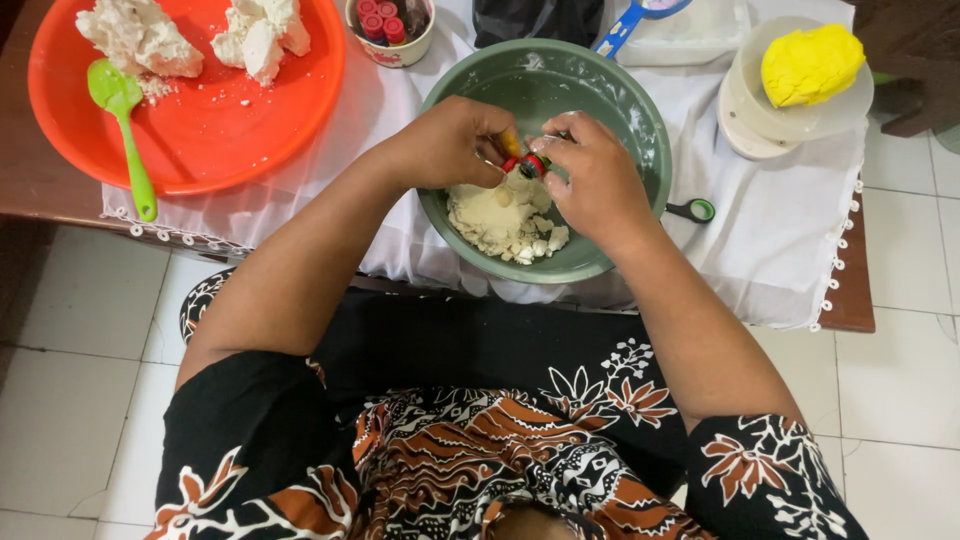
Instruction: Kneading and mixing dough in a bowl while adding food coloring
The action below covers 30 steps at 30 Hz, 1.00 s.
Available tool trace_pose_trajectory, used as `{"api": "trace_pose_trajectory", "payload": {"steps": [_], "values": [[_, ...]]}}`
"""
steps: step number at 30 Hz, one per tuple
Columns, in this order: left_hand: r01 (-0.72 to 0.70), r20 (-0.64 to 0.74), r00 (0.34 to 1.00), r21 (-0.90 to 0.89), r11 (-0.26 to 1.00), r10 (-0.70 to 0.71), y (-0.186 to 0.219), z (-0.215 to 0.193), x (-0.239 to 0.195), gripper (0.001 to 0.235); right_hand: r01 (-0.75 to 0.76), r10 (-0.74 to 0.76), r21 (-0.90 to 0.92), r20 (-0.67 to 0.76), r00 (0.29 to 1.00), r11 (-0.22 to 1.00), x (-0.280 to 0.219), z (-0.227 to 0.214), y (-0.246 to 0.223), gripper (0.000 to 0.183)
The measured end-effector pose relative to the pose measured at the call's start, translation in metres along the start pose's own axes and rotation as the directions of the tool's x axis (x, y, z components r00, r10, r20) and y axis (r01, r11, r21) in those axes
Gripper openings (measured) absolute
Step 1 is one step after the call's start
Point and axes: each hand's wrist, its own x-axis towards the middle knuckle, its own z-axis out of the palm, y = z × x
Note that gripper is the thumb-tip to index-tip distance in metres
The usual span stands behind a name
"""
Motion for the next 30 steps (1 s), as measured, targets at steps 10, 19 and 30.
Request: {"api": "trace_pose_trajectory", "payload": {"steps": [10, 19, 30], "values": [[0.025, 0.001, 1.000, 0.016, 1.000, -0.026, 0.0015, -0.0004, -0.0001, 0.028, 0.027, -0.027, -0.031, -0.007, 1.000, 0.999, -0.0004, 0.0032, 0.0020, 0.041], [0.041, 0.016, 0.999, 0.010, 0.999, -0.041, -0.0016, -0.0004, 0.0005, 0.028, 0.013, -0.012, -0.085, 0.011, 1.000, 0.996, 0.0000, 0.0057, 0.0026, 0.036], [0.023, 0.015, 1.000, 0.029, 0.999, -0.023, -0.0026, -0.0002, 0.0001, 0.028, 0.059, -0.059, -0.083, -0.008, 0.998, 0.995, -0.0011, 0.0054, 0.0013, 0.035]]}}
